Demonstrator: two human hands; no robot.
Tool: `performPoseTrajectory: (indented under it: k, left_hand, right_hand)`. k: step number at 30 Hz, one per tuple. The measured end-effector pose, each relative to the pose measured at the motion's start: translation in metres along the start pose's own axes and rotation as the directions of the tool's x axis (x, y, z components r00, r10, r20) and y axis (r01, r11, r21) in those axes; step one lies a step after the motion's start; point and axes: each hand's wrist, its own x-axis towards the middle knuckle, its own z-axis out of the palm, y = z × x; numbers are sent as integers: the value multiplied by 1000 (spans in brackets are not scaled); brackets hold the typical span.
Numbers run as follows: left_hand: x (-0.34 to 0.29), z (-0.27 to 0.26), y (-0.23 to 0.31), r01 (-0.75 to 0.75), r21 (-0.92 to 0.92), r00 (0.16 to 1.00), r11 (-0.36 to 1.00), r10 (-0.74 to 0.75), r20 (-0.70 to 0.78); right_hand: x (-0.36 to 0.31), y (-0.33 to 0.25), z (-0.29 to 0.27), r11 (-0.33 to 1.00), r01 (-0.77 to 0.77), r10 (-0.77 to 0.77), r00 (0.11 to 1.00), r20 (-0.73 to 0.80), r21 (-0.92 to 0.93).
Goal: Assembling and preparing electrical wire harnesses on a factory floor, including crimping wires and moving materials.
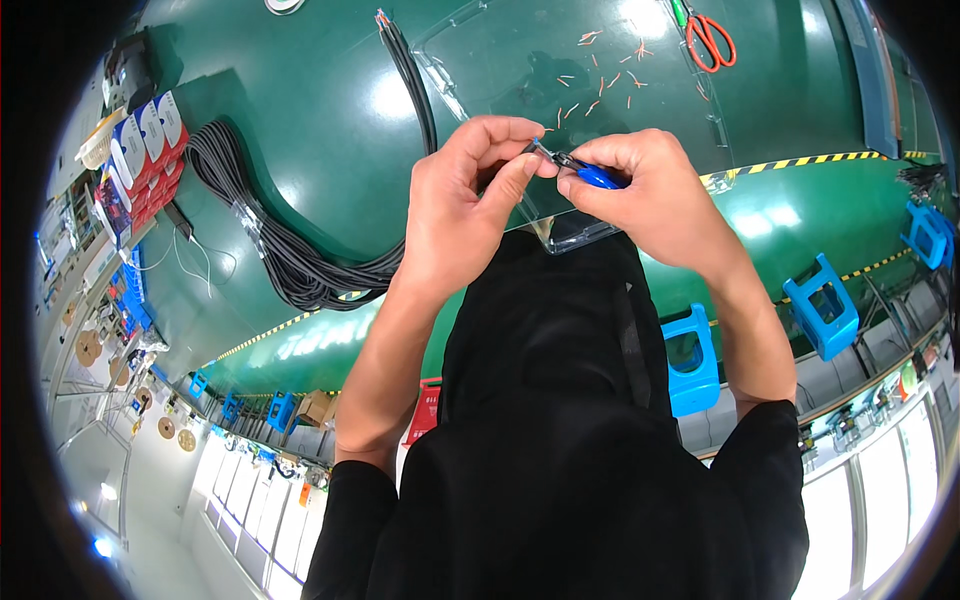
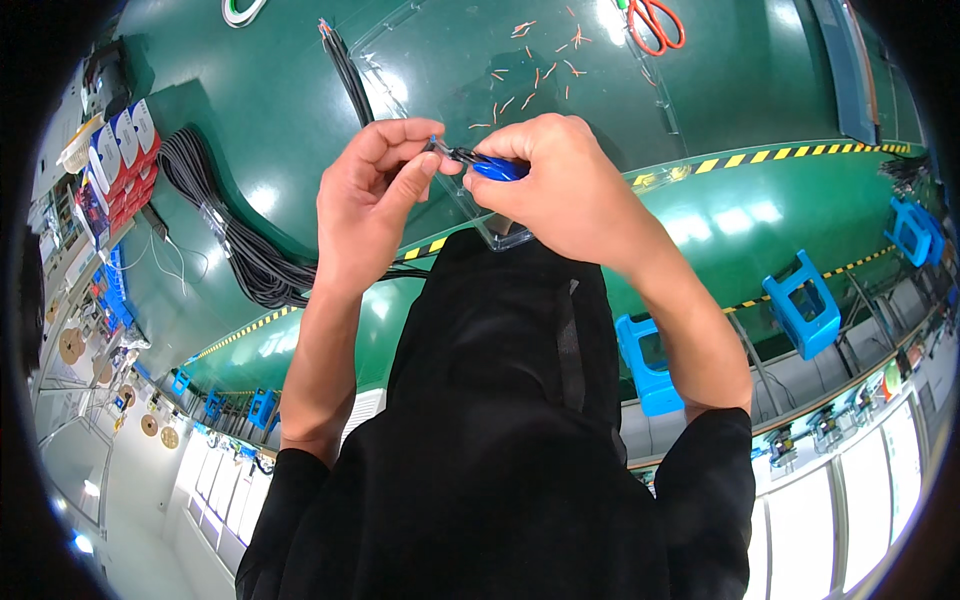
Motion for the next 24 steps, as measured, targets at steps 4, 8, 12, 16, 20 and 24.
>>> performPoseTrajectory:
  k: [4,8,12,16,20,24]
  left_hand:
    - [0,4,-4,-11,129,999,992,16,-33]
    - [-4,10,-8,8,82,999,997,-5,-34]
    - [-3,6,-1,85,-80,996,993,-87,-28]
    - [-1,5,-2,59,-101,997,993,-63,-38]
    - [-2,5,1,78,-81,996,994,-81,-37]
    - [-3,5,1,77,-80,996,994,-79,-28]
  right_hand:
    - [-1,2,2,999,-23,22,1000,21,39]
    - [-9,-7,6,968,96,-64,988,-142,232]
    - [-9,2,1,963,175,-228,933,-277,-203]
    - [-10,6,6,926,184,-278,923,-268,-329]
    - [-8,1,10,935,172,-261,926,-273,-309]
    - [-6,2,13,918,186,-292,915,-279,-351]
